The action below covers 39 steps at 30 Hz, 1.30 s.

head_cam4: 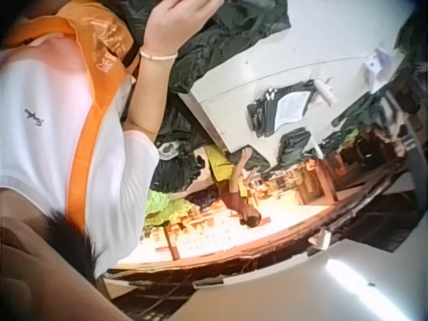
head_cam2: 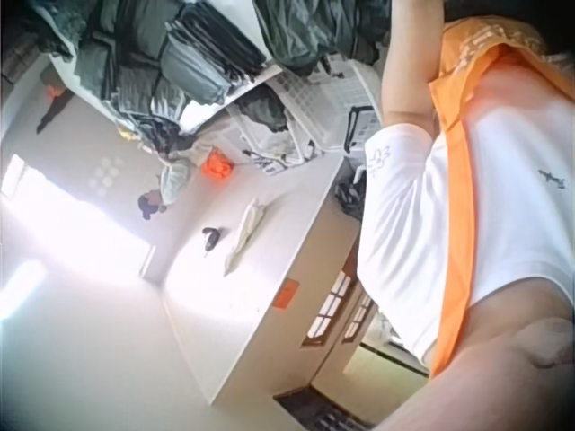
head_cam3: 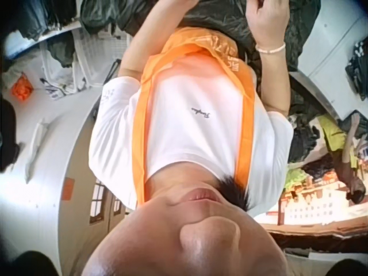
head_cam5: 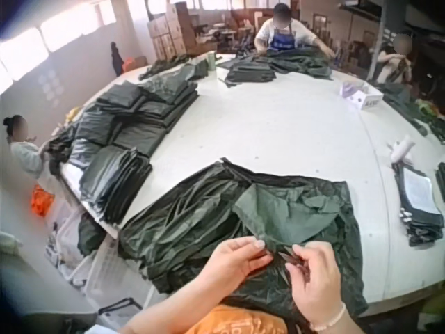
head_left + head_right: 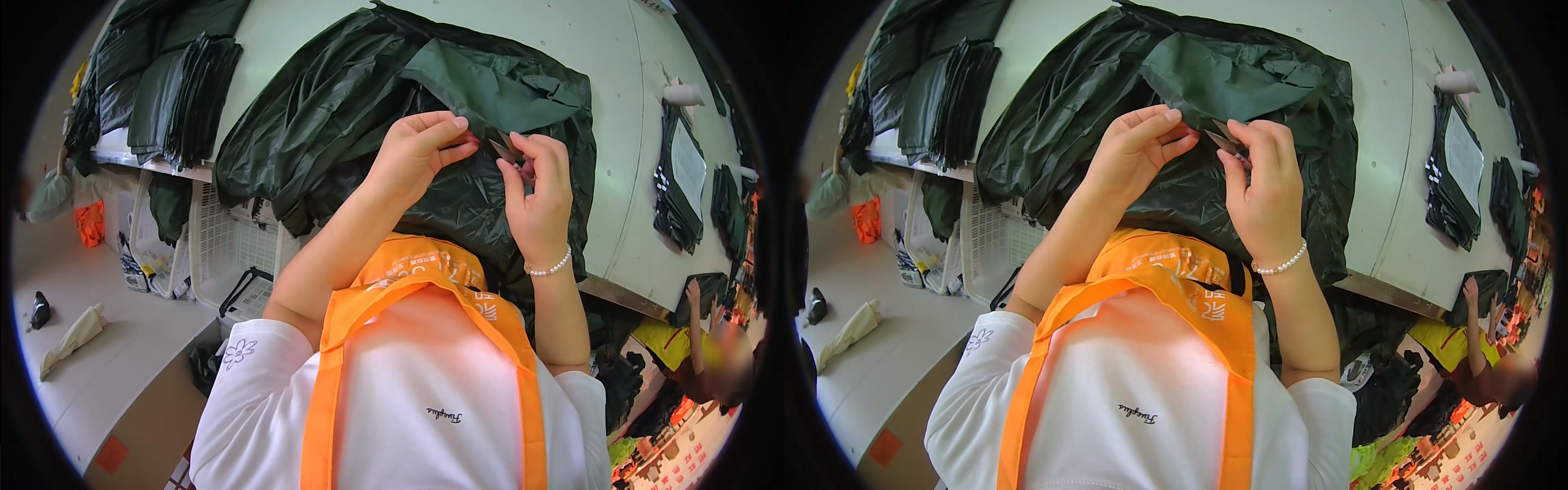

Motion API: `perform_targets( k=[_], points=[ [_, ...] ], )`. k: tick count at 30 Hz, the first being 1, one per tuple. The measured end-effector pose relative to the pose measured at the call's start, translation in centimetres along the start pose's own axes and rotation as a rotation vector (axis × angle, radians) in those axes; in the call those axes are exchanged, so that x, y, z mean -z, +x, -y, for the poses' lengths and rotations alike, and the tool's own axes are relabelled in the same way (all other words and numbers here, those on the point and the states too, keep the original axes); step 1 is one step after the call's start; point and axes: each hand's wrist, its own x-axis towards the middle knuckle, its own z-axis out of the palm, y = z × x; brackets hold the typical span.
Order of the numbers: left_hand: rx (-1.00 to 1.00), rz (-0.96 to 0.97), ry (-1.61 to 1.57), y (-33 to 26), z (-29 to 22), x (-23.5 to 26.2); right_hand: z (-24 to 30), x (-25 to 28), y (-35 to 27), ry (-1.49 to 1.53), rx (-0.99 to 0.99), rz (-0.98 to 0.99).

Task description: The person folds a dark green jacket on a table, aligning the sleeves and body, then folds it into a compact rectangle. The folded jacket is placed into a white plastic basket. The person then picks up another jacket from the basket and begins to unfold it on the table.

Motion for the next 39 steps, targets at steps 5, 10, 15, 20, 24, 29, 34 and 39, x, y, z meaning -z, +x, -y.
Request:
perform_targets(
  k=[5, 10, 15, 20, 24, 29, 34, 39],
  points=[
    [0.004, 0.028, 0.025, -0.1, 0.1, -0.6, 0.1, -0.2, 0.9, 0.016, 0.022, -0.005],
    [-0.006, 0.019, 0.058, -0.2, -0.1, -0.9, 0.1, -0.7, 1.3, -0.019, 0.055, -0.018],
    [-0.005, -0.007, 0.083, -0.3, -0.3, -1.0, 0.2, -1.0, 1.6, -0.123, 0.146, -0.059],
    [-0.001, 0.006, 0.097, -0.2, -0.3, -0.8, 0.2, -1.2, 1.5, -0.110, 0.136, -0.063],
    [0.020, -0.001, 0.120, -0.1, -0.2, -0.7, -0.2, -1.1, 1.3, -0.040, 0.085, -0.036],
    [-0.035, -0.157, 0.030, 0.1, 1.0, 0.9, -1.4, 0.8, 0.8, 0.071, -0.076, -0.150],
    [-0.099, -0.236, -0.248, 0.0, 3.1, 6.0, -22.6, 8.8, -6.7, -0.246, -0.499, -0.474],
    [-0.119, -0.142, -0.174, -0.5, 7.6, 5.1, -37.2, 14.4, -18.6, -0.458, -1.016, -0.423]
  ],
)
